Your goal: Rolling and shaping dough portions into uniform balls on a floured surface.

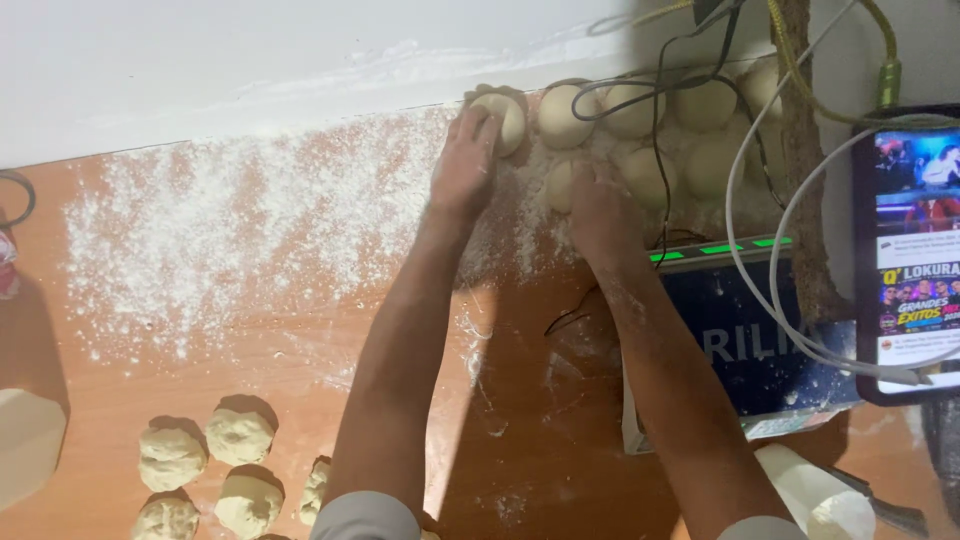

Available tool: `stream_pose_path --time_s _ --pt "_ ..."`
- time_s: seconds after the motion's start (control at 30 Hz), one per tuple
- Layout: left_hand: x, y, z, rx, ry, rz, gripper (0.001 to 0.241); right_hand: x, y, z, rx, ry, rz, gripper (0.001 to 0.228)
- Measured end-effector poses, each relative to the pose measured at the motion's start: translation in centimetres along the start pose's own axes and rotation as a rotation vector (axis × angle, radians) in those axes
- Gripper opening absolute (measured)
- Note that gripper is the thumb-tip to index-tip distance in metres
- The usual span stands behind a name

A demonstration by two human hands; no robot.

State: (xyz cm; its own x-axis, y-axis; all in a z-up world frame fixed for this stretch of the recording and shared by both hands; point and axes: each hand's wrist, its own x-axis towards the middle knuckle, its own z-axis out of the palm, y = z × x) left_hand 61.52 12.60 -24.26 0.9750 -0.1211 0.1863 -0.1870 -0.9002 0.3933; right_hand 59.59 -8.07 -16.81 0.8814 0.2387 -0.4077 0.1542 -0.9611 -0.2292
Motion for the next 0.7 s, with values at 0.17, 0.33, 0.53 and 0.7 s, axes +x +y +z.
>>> stream_pose_path --time_s 0.17,0.33,0.53,0.7 --pt "-0.5 3.4 -5.1 -0.728 -0.180 -0.492 0.058 -1.8 -1.6 -0.9 -0.003 0.155 -0.034 0.083" --pt "-9.0 2.4 -7.9 -0.263 -0.026 -0.181 0.052 -8.5 -5.6 2.5 0.130 0.152 -0.350 0.031" --pt "-31.7 2.7 -13.5 -0.502 0.244 -0.547 0.033 -20.7 -12.3 14.3 0.189 -0.539 -0.482 0.034" --pt "-50.5 9.9 -17.5 -0.568 0.222 -0.888 0.019 -32.9 -16.8 23.4 0.115 -0.720 -0.484 0.056"
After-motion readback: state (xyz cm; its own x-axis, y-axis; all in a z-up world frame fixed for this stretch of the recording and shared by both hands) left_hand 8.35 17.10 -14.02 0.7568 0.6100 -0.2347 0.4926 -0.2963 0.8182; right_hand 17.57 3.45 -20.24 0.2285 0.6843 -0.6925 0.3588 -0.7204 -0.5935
